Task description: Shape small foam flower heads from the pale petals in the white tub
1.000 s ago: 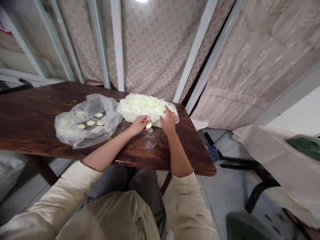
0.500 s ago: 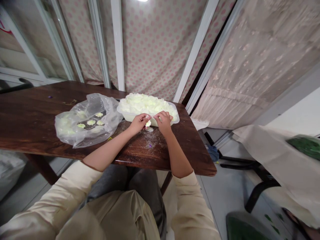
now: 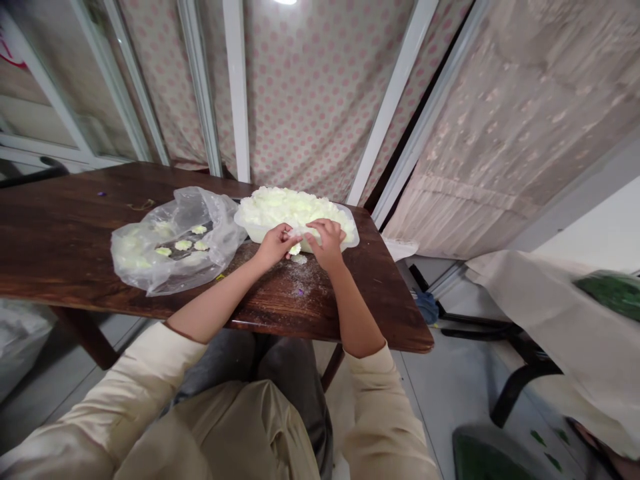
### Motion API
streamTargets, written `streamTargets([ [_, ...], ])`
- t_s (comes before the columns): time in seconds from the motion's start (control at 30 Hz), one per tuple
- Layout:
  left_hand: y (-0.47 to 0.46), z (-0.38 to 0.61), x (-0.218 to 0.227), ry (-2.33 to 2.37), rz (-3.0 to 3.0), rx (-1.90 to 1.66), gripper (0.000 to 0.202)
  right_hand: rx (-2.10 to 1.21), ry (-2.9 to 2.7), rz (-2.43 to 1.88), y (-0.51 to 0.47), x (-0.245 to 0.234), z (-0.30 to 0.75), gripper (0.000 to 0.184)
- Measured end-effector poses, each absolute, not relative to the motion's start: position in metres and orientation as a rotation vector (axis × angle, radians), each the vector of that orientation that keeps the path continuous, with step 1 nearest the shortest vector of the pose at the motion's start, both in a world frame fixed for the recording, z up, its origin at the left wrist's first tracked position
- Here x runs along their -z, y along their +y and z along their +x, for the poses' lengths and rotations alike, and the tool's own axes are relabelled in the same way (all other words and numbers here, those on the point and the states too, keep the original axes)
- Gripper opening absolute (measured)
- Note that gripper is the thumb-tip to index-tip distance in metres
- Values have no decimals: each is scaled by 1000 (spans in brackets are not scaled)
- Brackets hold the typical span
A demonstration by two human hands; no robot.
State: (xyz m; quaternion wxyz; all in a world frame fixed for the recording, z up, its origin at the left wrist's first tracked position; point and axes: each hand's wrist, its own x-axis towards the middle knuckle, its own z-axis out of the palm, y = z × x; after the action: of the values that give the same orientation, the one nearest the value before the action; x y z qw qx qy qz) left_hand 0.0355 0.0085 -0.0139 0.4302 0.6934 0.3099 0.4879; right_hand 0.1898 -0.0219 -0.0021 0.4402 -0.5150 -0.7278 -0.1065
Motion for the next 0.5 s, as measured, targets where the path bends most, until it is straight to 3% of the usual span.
streamTargets([
  [0.3, 7, 32, 18, 806, 2067, -1183, 22, -74, -1797, -1244, -18, 0, 183, 17],
  [0.5, 5, 33, 17, 754, 2073, -1162, 25, 86, -1733, -1317, -14, 2, 193, 20],
])
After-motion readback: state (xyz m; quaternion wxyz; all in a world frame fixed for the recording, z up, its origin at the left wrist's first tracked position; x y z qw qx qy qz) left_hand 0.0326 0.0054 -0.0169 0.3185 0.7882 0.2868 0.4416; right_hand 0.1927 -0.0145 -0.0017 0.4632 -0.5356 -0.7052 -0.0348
